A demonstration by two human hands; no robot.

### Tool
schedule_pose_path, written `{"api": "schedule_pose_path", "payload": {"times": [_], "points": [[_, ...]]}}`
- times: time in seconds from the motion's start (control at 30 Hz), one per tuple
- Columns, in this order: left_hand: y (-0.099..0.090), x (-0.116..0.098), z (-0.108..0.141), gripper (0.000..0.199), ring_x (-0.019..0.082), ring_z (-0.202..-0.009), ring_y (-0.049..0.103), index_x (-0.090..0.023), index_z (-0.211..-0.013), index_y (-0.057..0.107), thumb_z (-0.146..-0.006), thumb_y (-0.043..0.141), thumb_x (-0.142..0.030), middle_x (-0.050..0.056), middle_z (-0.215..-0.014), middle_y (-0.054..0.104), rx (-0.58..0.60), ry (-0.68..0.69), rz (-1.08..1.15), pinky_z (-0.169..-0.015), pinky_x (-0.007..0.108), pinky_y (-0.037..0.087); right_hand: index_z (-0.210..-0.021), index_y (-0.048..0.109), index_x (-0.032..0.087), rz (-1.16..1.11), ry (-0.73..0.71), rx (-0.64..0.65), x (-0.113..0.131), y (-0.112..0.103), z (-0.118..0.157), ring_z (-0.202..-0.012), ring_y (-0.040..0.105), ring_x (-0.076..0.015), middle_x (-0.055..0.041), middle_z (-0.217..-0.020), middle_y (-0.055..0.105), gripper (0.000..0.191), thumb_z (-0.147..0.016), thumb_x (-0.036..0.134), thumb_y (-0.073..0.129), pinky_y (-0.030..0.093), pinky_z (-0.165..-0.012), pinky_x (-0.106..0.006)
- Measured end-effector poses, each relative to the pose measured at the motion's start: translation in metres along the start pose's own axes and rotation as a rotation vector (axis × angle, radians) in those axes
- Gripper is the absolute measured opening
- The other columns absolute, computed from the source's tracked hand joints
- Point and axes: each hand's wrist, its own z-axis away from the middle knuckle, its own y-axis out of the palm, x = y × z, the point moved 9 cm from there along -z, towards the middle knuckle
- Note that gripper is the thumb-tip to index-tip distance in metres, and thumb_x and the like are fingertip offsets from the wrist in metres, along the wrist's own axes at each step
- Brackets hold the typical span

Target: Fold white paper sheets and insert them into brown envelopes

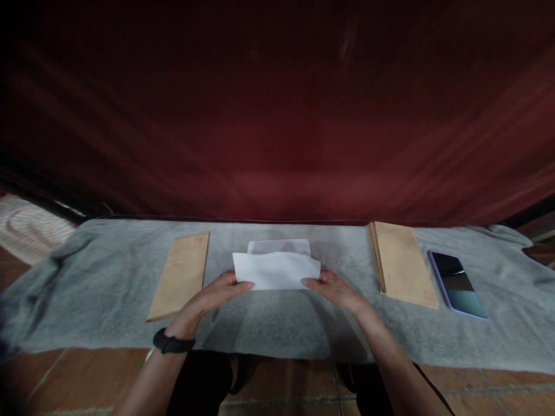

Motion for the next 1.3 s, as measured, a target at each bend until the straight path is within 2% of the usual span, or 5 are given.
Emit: {"api": "schedule_pose_path", "payload": {"times": [0.2, 0.43, 0.6, 0.77, 1.3], "points": [[-0.009, 0.004, -0.004, 0.063, 0.025, -0.086, 0.066, -0.012, -0.098, 0.077, -0.07, 0.071, -0.068, 0.009, -0.092, 0.076, -0.129, -0.124, 0.054, -0.074, 0.034, 0.048, -0.091, 0.074, 0.019, -0.119, 0.043, -0.047, -0.014, 0.005, -0.016, -0.076, 0.066, -0.0221, -0.0031, -0.08, 0.074, 0.042, -0.088, 0.056, 0.055, 0.05, -0.067, -0.031], [-0.015, 0.01, -0.008, 0.057, 0.019, -0.073, 0.062, -0.014, -0.093, 0.074, -0.066, 0.071, -0.064, 0.005, -0.08, 0.07, -0.246, -0.186, 0.103, -0.064, 0.029, 0.043, -0.09, 0.071, 0.018, -0.003, 0.047, -0.233, -0.006, 0.002, -0.02, -0.069, 0.064, -0.0213, -0.0045, -0.075, 0.071, 0.044, -0.092, 0.055, 0.046, 0.044, -0.062, -0.03], [-0.017, 0.01, -0.015, 0.032, 0.018, -0.066, 0.057, -0.017, -0.076, 0.071, -0.076, 0.061, -0.048, 0.001, -0.067, 0.062, -0.312, -0.193, -0.149, -0.059, 0.028, 0.038, -0.077, 0.065, 0.023, 0.213, 0.091, -0.344, -0.003, -0.001, -0.02, -0.063, 0.064, -0.0214, -0.0048, -0.067, 0.068, 0.045, -0.097, 0.053, 0.04, 0.042, -0.059, -0.03], [-0.02, -0.002, -0.012, 0.026, 0.018, -0.067, 0.058, -0.019, -0.068, 0.067, -0.084, 0.055, -0.035, 0.001, -0.061, 0.058, -0.352, -0.22, -0.386, -0.058, 0.027, 0.034, -0.083, 0.068, 0.023, 0.417, 0.165, -0.366, 0.002, -0.003, -0.017, -0.073, 0.071, -0.0232, -0.0084, -0.079, 0.074, 0.039, -0.101, 0.044, 0.041, 0.044, -0.064, -0.03], [-0.015, -0.023, -0.004, 0.036, 0.027, -0.097, 0.071, -0.018, -0.106, 0.072, -0.1, 0.044, -0.039, 0.013, -0.097, 0.077, -0.396, -0.403, -0.74, -0.076, 0.032, 0.045, -0.095, 0.072, 0.021, 0.7, 0.201, -0.385, 0.011, 0.007, -0.022, -0.073, 0.073, -0.0283, -0.0159, -0.083, 0.074, 0.04, -0.104, 0.039, 0.038, 0.053, -0.07, -0.039]]}}
